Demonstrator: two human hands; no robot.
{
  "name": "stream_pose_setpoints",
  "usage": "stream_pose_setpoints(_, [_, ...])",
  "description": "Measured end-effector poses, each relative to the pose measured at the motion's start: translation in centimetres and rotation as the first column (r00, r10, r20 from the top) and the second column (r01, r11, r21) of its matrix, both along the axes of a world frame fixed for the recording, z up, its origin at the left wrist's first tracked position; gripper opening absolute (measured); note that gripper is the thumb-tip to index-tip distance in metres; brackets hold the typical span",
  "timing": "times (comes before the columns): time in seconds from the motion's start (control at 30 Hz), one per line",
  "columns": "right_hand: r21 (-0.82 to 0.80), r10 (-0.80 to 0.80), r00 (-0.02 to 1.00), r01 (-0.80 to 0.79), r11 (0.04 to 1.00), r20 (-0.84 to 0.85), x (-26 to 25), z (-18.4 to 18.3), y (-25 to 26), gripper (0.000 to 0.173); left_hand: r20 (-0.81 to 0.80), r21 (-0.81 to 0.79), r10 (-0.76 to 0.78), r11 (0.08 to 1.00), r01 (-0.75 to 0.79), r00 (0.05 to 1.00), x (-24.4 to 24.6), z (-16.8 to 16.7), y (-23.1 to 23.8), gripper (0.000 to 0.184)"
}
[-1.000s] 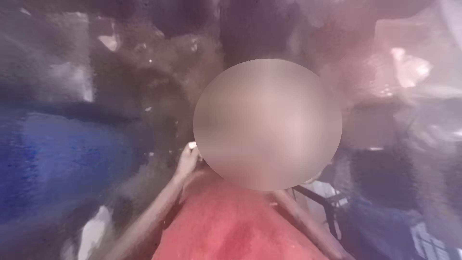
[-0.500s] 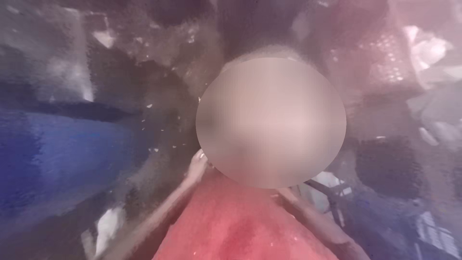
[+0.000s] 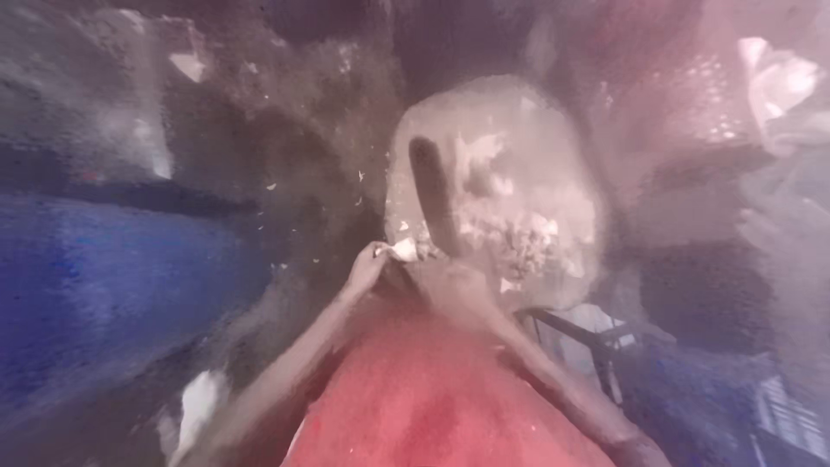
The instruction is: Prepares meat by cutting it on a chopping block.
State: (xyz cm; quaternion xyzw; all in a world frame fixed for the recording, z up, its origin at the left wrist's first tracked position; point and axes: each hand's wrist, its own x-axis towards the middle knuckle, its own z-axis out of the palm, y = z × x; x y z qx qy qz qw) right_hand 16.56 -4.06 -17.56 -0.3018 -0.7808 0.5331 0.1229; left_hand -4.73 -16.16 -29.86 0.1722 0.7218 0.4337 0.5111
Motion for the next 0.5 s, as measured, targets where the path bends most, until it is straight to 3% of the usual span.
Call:
stream_pose_setpoints(0.07, [0.169,-0.020,0.957,0.072,0.983,-0.291,-0.3,0.3,-0.5,0.020,-0.004,-0.003,0.067,0.998,-0.067,0.998,-0.8,-0.4,1.0,0.028])
stream_pose_setpoints(0.1, [0.198,0.034,0.947,0.032,0.980,-0.320,0.0,-0.8,-0.7,0.017,-0.008,-0.010,0.084,0.996,-0.084,0.996,-1.1,-0.3,1.5,0.028])
stream_pose_setpoints(0.13, [0.193,0.099,0.967,-0.054,0.980,-0.236,0.5,-2.6,-0.7,0.018,0.000,-0.013,0.088,0.996,-0.088,0.996,-1.4,-0.2,1.8,0.028])
stream_pose_setpoints(0.2, [-0.085,0.286,0.956,-0.279,0.956,0.074,1.9,-6.3,-0.2,0.026,0.041,-0.018,0.055,0.998,-0.054,0.998,-1.3,0.3,1.5,0.026])
stream_pose_setpoints(0.23, [-0.193,0.316,0.939,-0.288,0.938,0.138,2.2,-7.4,0.4,0.028,0.057,0.008,0.033,0.999,-0.034,0.998,-1.3,0.5,1.4,0.024])
stream_pose_setpoints(0.3, [-0.204,0.258,0.938,-0.213,0.955,0.232,1.8,-6.6,2.0,0.028,0.030,0.109,0.019,0.994,-0.022,0.999,-1.5,1.3,1.3,0.021])
stream_pose_setpoints(0.37, [-0.065,0.128,0.957,-0.115,0.991,0.259,2.1,-4.8,2.2,0.027,-0.147,0.150,-0.065,0.985,0.087,0.987,-0.4,1.8,0.2,0.022])
stream_pose_setpoints(0.43, [0.106,0.024,0.988,-0.040,0.994,0.149,1.3,-1.7,3.3,0.027,-0.394,0.100,-0.188,0.964,0.246,0.899,-0.1,0.3,0.1,0.027])
stream_pose_setpoints(0.5, [0.218,-0.015,0.998,0.029,0.976,-0.067,0.5,2.6,3.1,0.026,-0.525,0.018,-0.250,0.952,0.305,0.813,0.5,-1.7,-0.4,0.028])
